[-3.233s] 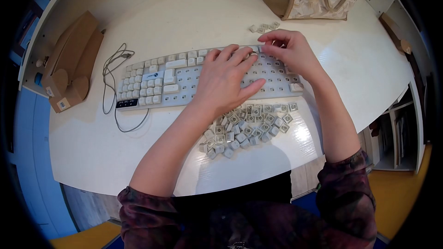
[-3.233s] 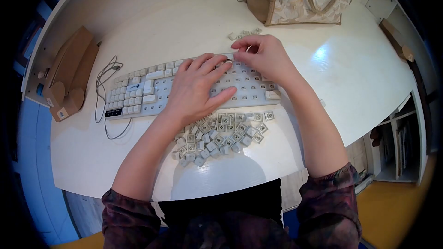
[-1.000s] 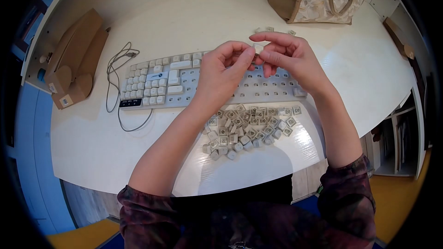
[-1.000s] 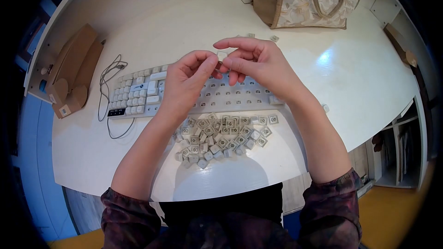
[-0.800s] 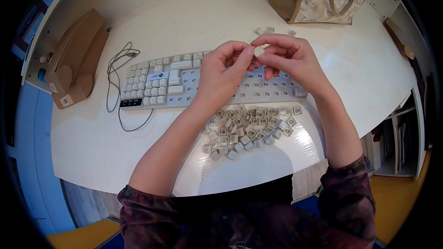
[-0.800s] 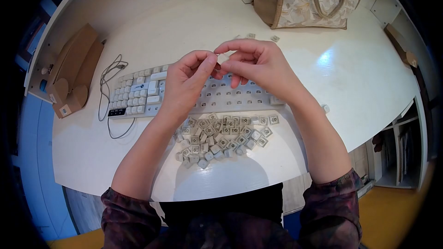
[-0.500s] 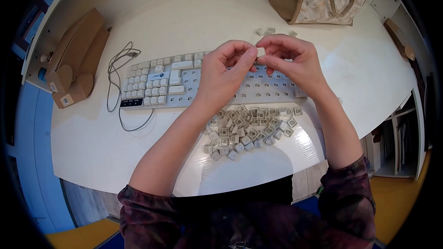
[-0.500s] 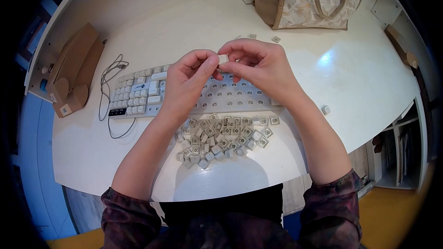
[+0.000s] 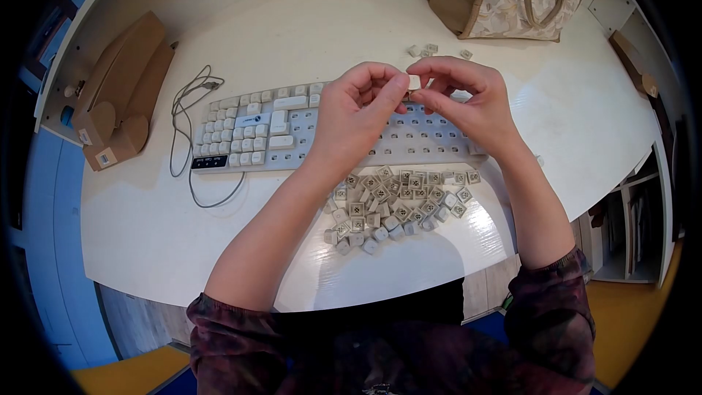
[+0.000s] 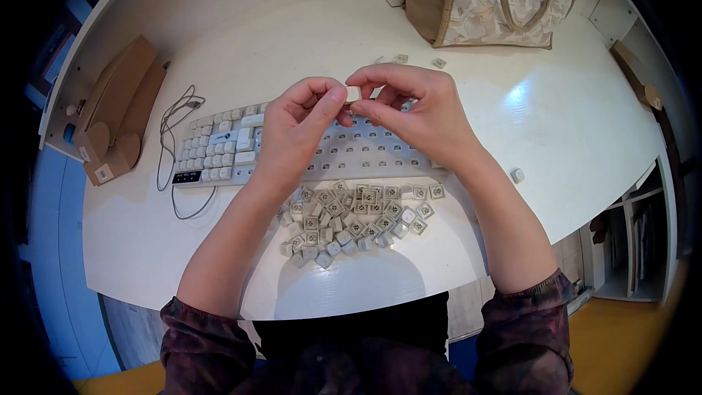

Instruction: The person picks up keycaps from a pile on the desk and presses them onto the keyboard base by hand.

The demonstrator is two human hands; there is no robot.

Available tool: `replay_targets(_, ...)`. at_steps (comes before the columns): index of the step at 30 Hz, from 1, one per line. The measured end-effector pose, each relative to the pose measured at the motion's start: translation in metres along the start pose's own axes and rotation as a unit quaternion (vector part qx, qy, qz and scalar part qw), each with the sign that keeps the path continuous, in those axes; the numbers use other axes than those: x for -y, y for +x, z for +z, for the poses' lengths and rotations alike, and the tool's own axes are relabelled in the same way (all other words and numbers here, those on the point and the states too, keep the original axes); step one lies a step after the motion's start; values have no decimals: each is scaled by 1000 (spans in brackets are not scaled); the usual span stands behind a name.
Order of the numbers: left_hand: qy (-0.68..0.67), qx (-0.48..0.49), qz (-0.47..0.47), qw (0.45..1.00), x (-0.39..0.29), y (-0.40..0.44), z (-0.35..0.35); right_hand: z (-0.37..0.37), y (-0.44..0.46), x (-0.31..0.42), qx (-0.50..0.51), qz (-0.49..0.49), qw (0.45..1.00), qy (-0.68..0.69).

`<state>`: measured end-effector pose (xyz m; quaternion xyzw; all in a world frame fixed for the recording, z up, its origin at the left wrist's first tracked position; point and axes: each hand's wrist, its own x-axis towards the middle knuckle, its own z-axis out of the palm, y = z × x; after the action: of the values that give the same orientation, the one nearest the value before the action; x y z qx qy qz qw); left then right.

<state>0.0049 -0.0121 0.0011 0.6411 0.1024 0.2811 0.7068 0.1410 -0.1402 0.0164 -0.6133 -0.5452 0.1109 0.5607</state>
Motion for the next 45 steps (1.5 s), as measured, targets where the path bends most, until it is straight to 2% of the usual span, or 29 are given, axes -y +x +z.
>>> replay_targets(8,4,0,11,1000,1,0,-1,1,-1,0,-13,-24,999,-20)
replay_targets(15,97,4,18,995,3,0,-3,-1,1,-1,-12,-90,991,-99)
replay_targets(17,90,8,7,996,4,1,-3,-5,3,-2,-42,-47,993,-97)
replay_targets(19,157,-8,47,986,6,0,-3,-12,5,-7,-54,6,995,-79)
replay_targets(21,276,-5,122,954,9,0,-6,-21,9,-14,-50,67,995,-45)
replay_targets(23,438,16,226,870,16,2,-12,-26,11,-12,0,155,983,-95)
replay_targets(24,464,32,235,853,17,1,-12,-28,12,-11,25,198,972,-120)
replay_targets(26,516,65,252,816,19,-3,-10,-27,10,-15,32,189,973,-129)
replay_targets(30,539,102,251,798,19,-4,-8,-30,10,-31,46,166,971,-168)
replay_targets(36,575,122,245,771,19,-5,-7,-29,9,-34,53,205,970,-121)
replay_targets(45,608,116,233,750,20,-4,5,-32,8,-37,58,136,979,-137)
